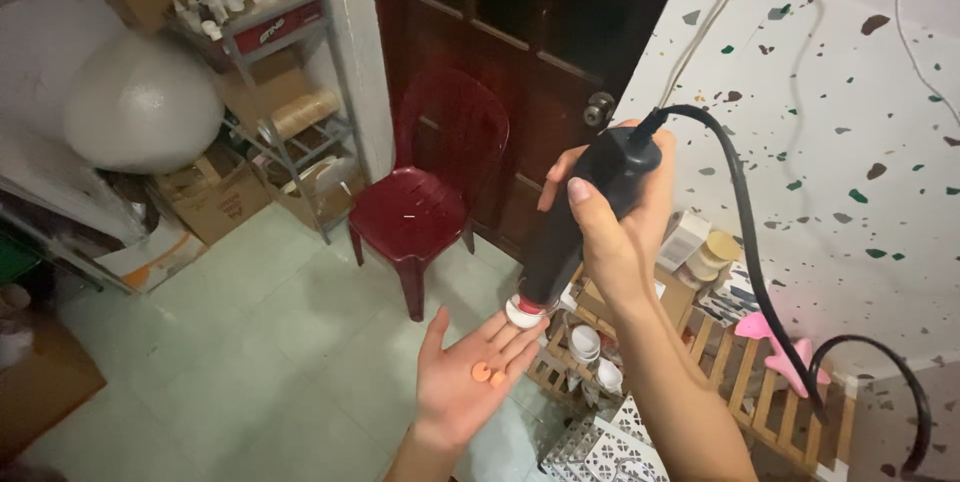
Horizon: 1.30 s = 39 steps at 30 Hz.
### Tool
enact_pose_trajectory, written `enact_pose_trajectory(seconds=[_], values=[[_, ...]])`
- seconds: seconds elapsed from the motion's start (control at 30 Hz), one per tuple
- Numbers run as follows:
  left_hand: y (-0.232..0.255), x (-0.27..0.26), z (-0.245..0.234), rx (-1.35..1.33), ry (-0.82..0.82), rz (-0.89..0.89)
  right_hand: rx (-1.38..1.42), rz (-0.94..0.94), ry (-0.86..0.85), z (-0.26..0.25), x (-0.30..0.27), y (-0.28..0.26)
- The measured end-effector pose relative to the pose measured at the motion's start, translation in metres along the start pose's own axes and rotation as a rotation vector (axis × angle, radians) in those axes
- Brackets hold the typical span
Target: Preparing and packaging decorative wax shapes and tealights in a workshop.
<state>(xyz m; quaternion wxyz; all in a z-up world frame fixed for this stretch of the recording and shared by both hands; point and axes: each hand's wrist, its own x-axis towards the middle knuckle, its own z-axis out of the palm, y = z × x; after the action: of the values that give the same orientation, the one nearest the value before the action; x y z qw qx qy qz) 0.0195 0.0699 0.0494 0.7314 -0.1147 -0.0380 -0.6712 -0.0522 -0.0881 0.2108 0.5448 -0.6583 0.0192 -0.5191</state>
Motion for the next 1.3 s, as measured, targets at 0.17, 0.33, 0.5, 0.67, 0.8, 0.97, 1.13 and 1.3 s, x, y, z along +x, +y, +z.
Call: enact_pose_trajectory(seconds=[0.17,0.33,0.5,0.67,0.8,0.97,1.13,1.3], values=[[-0.002,-0.003,-0.003,0.008,-0.016,-0.007,0.042,-0.005,-0.013,0.002,-0.003,-0.002],[-0.003,-0.005,0.002,-0.018,0.02,-0.009,0.025,-0.013,-0.012,0.001,-0.003,-0.001],[-0.003,-0.007,0.001,-0.002,-0.006,-0.018,0.008,-0.018,-0.01,0.003,-0.005,-0.004],[-0.003,-0.008,0.002,0.015,-0.014,-0.012,0.003,-0.009,-0.007,0.007,-0.005,-0.004],[-0.004,-0.01,0.005,0.004,0.004,-0.012,0.005,0.01,0.003,0.01,-0.005,-0.005],[-0.002,-0.011,0.001,0.008,-0.009,-0.027,0.009,0.003,-0.011,0.007,-0.003,-0.002],[-0.001,-0.013,0.002,-0.004,-0.001,-0.028,0.024,-0.009,0.009,0.006,-0.002,0.001],[0.001,-0.014,-0.001,-0.015,0.014,-0.029,0.032,0.001,0.026,0.008,-0.001,0.001]])
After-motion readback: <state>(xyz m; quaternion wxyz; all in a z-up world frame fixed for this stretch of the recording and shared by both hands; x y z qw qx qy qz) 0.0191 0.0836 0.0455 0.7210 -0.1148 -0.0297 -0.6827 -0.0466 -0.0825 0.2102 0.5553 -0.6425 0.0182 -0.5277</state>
